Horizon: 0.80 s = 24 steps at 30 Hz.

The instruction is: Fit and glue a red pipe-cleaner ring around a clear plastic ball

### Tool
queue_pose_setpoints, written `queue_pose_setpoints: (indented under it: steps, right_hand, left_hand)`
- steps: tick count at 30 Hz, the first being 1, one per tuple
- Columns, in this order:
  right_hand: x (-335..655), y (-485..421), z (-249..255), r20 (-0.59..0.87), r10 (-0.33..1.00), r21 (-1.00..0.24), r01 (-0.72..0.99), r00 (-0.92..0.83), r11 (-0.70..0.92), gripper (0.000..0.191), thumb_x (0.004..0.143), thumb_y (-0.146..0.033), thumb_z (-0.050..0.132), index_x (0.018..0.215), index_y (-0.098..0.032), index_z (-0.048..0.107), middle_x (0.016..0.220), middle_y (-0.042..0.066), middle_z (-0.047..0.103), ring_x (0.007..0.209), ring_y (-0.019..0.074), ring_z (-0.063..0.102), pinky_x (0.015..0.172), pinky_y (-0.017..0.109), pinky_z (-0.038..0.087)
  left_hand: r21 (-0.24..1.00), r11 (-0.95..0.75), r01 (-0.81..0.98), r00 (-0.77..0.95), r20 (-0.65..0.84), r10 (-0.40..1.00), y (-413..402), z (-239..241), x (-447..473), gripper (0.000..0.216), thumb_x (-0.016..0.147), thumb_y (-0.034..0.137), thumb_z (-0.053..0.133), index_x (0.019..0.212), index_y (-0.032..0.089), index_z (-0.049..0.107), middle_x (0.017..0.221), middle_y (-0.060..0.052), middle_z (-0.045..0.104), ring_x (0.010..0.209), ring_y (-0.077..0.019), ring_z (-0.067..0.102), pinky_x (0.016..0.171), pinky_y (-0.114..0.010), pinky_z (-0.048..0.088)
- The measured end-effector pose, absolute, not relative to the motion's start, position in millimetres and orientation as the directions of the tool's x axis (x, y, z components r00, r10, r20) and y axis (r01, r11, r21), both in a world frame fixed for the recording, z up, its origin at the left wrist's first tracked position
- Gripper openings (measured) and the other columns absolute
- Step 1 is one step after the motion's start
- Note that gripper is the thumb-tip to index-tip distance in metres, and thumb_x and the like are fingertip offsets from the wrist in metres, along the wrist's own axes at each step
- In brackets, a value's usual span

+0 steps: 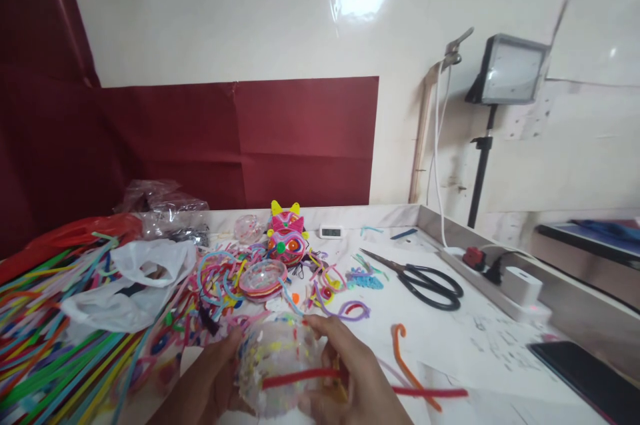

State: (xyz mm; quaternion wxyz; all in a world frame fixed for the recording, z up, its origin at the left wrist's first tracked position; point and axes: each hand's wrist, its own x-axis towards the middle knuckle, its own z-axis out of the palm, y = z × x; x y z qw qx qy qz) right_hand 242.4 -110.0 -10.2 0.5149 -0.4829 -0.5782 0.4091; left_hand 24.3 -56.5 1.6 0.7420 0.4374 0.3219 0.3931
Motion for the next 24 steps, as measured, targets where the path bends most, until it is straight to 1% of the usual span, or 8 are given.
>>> queue_pose_setpoints:
  steps: [3,6,9,11,15,18,21,24]
  right_hand:
    - [242.0,-110.9,-8.3,0.189,0.982,-0.975,0.114,-0.023,0.191,0.071,0.065,-0.037,0.077,0.132,-0.027,0.053,0.090,0.002,0.056,0.079,0.0215,0.058,0.070,0.033,0.047]
    - [240.8,-112.3,-3.4,0.187,0.982,-0.976,0.108,-0.019,0.188,0.074,0.067,-0.043,0.075,0.135,-0.026,0.050,0.099,0.005,0.059,0.076,0.0203,0.059,0.070,0.034,0.049]
    - [238.5,-114.8,4.3,0.171,0.985,-0.982,0.086,0.026,0.169,0.074,0.068,-0.052,0.073,0.133,-0.026,0.051,0.115,0.009,0.058,0.089,0.0240,0.061,0.073,0.033,0.051]
    - [236.8,-116.2,9.4,0.163,0.986,-0.985,0.069,0.024,0.161,0.073,0.069,-0.057,0.070,0.133,-0.026,0.051,0.118,0.010,0.057,0.095,0.0261,0.061,0.072,0.033,0.053]
    - [235.0,-116.9,14.0,0.168,0.985,-0.983,0.065,-0.027,0.169,0.071,0.071,-0.060,0.068,0.132,-0.028,0.050,0.104,0.007,0.062,0.079,0.0230,0.062,0.059,0.031,0.053]
    - [236.3,-115.3,11.5,0.191,0.981,-0.977,0.093,-0.033,0.193,0.069,0.072,-0.059,0.068,0.130,-0.026,0.052,0.089,0.005,0.066,0.073,0.0209,0.060,0.067,0.033,0.052]
    - [239.1,-112.2,8.5,0.207,0.976,-0.975,0.064,-0.062,0.211,0.069,0.073,-0.058,0.069,0.130,-0.024,0.052,0.080,0.003,0.064,0.068,0.0191,0.057,0.075,0.036,0.051]
    - [241.1,-108.4,8.1,0.220,0.971,-0.975,-0.013,-0.089,0.220,0.067,0.075,-0.058,0.067,0.130,-0.024,0.050,0.077,0.002,0.062,0.066,0.0188,0.058,0.072,0.035,0.050]
  left_hand:
    - [0.883,0.313,-0.349,0.522,-0.095,0.848,-59.0,1.6,27.3,0.045,0.089,0.047,0.050,0.112,0.012,0.068,0.088,-0.014,0.076,0.074,-0.0269,0.072,0.057,-0.036,0.058]
    - [0.869,0.338,-0.361,0.528,-0.109,0.843,-63.1,5.0,30.1,0.039,0.091,0.042,0.048,0.115,0.015,0.064,0.099,-0.014,0.075,0.079,-0.0288,0.072,0.055,-0.039,0.060]
    - [0.848,0.332,-0.414,0.491,-0.099,0.865,-67.6,11.1,31.5,0.029,0.092,0.035,0.050,0.117,0.022,0.059,0.110,-0.010,0.072,0.088,-0.0298,0.070,0.054,-0.040,0.061]
    - [0.834,0.332,-0.441,0.491,-0.085,0.867,-69.4,14.1,31.5,0.027,0.092,0.033,0.051,0.116,0.023,0.058,0.112,-0.010,0.071,0.088,-0.0291,0.071,0.054,-0.040,0.061]
    - [0.796,0.361,-0.485,0.503,-0.083,0.860,-69.3,13.6,31.0,0.027,0.092,0.030,0.052,0.117,0.022,0.055,0.112,-0.011,0.072,0.085,-0.0267,0.072,0.058,-0.039,0.062]
    - [0.755,0.402,-0.518,0.519,-0.096,0.849,-69.3,9.9,31.3,0.036,0.091,0.032,0.054,0.125,0.023,0.050,0.117,-0.013,0.070,0.090,-0.0283,0.071,0.063,-0.040,0.061]
    - [0.739,0.434,-0.515,0.536,-0.117,0.836,-70.9,6.9,31.2,0.046,0.091,0.034,0.054,0.134,0.025,0.043,0.122,-0.014,0.068,0.097,-0.0311,0.070,0.067,-0.041,0.059]
    - [0.745,0.449,-0.493,0.540,-0.142,0.830,-71.9,5.3,30.0,0.048,0.090,0.040,0.054,0.135,0.026,0.043,0.121,-0.012,0.068,0.102,-0.0304,0.067,0.076,-0.044,0.056]
